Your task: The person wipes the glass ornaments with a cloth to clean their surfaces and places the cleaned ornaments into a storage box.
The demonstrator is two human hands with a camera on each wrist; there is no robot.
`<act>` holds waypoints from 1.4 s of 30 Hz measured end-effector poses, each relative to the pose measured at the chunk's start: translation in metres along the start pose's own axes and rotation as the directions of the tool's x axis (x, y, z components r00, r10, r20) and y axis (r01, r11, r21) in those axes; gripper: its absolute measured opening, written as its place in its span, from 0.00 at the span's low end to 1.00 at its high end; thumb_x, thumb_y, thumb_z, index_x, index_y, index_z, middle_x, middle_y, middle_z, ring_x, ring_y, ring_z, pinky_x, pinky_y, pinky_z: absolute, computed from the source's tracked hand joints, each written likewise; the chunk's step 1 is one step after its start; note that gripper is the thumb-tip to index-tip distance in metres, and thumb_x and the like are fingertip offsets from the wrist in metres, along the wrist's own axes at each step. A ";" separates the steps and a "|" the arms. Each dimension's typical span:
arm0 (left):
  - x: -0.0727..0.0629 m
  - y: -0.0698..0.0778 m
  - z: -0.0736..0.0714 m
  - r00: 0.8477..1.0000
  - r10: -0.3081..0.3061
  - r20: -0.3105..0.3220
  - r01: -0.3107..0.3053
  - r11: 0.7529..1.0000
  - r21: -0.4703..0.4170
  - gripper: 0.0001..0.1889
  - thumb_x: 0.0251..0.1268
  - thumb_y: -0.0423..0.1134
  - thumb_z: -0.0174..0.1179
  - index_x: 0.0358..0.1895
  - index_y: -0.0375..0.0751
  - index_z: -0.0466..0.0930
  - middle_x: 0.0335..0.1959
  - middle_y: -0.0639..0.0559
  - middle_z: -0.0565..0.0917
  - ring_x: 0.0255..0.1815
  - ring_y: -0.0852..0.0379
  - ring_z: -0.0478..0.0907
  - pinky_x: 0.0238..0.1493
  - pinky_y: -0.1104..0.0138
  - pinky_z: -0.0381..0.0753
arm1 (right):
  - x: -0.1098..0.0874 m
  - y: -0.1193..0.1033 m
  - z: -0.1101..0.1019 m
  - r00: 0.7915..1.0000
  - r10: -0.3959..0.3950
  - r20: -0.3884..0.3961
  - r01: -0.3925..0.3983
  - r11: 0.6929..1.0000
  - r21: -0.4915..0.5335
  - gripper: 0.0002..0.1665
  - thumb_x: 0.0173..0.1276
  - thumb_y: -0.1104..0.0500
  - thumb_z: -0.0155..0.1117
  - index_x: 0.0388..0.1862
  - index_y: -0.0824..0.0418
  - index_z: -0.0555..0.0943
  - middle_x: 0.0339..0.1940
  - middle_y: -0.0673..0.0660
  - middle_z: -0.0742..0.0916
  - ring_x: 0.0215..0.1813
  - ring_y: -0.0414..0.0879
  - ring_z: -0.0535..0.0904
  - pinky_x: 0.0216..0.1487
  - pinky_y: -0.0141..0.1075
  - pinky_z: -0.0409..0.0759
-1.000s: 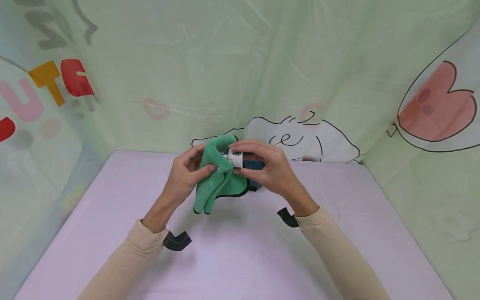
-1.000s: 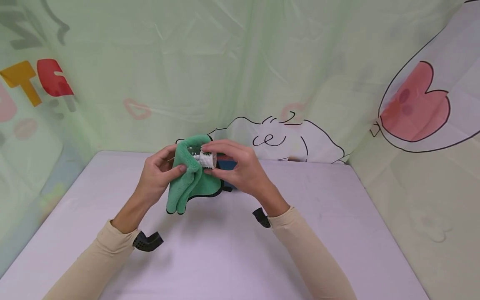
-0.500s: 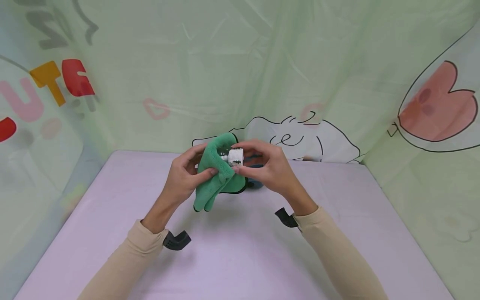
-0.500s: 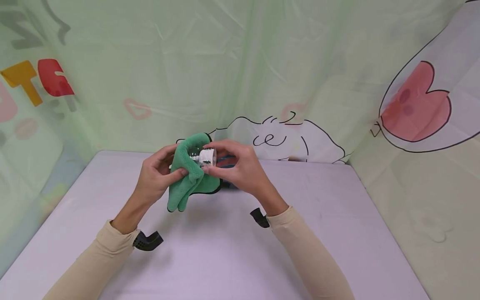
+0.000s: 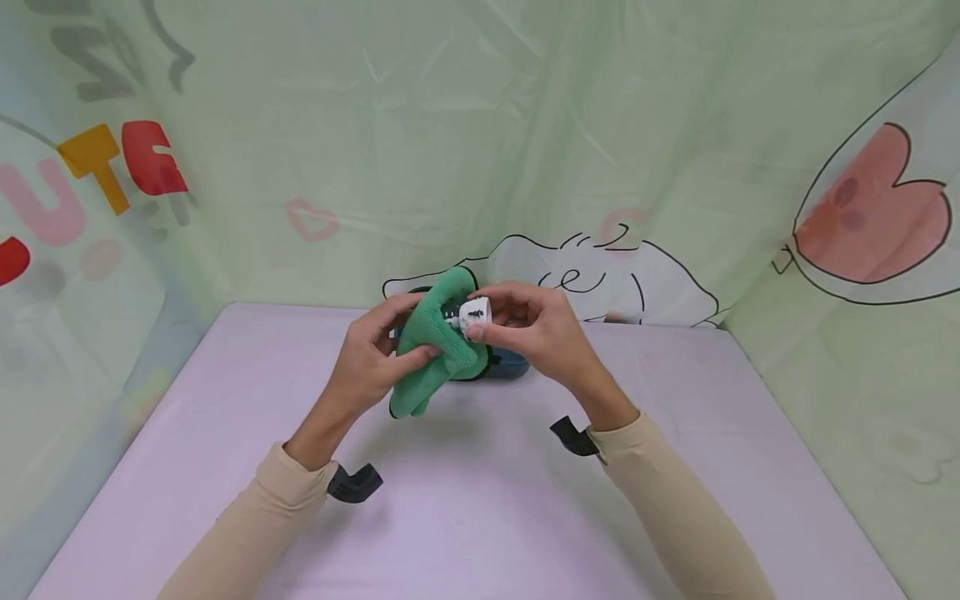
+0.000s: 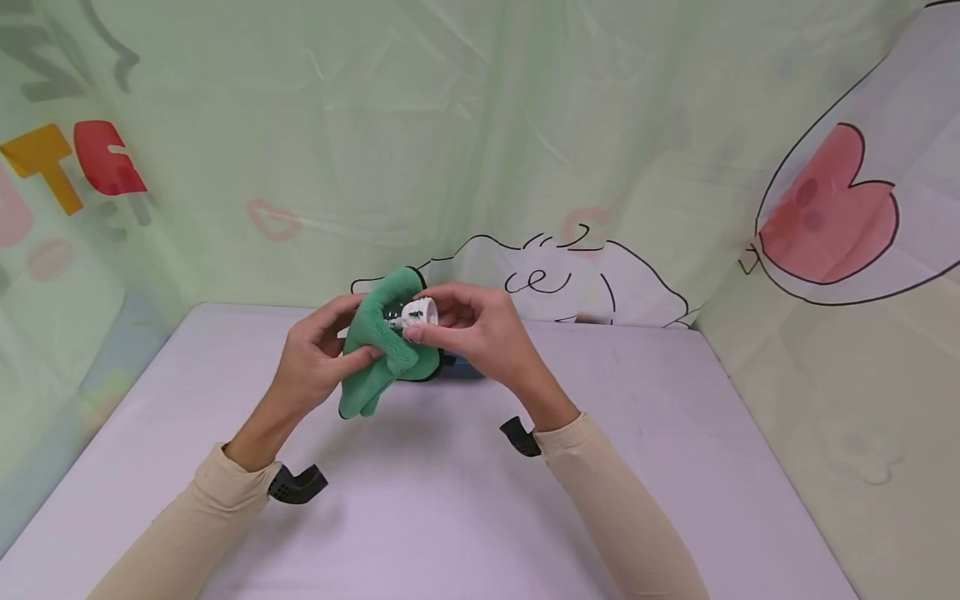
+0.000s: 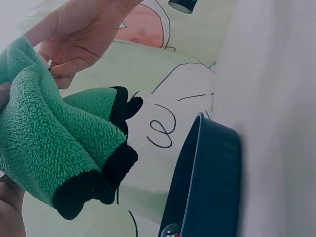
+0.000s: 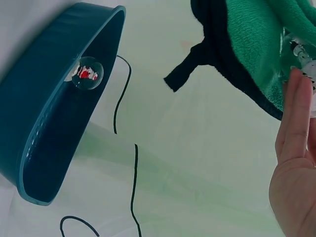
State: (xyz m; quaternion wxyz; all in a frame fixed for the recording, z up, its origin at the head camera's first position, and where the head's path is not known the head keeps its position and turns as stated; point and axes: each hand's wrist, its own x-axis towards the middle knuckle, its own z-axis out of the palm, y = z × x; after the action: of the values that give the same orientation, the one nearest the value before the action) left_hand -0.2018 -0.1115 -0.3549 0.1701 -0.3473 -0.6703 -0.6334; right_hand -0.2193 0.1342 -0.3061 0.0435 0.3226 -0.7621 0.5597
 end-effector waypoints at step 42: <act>0.002 0.002 -0.002 0.984 -0.170 -0.054 0.166 0.983 -0.078 0.27 0.62 0.24 0.66 0.66 0.32 0.75 0.57 0.45 0.81 0.55 0.52 0.80 0.51 0.68 0.84 | 0.010 0.013 -0.008 0.840 -0.520 0.155 0.542 0.821 -0.182 0.29 0.54 0.85 0.66 0.50 0.62 0.86 0.56 0.59 0.86 0.63 0.53 0.81 0.60 0.36 0.81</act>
State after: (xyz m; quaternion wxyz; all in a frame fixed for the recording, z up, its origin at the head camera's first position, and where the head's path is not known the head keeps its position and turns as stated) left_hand -0.2028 -0.1126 -0.3520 0.1233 -0.2760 -0.6680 -0.6800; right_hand -0.2363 0.1395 -0.3096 0.1953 0.5424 -0.6998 0.4218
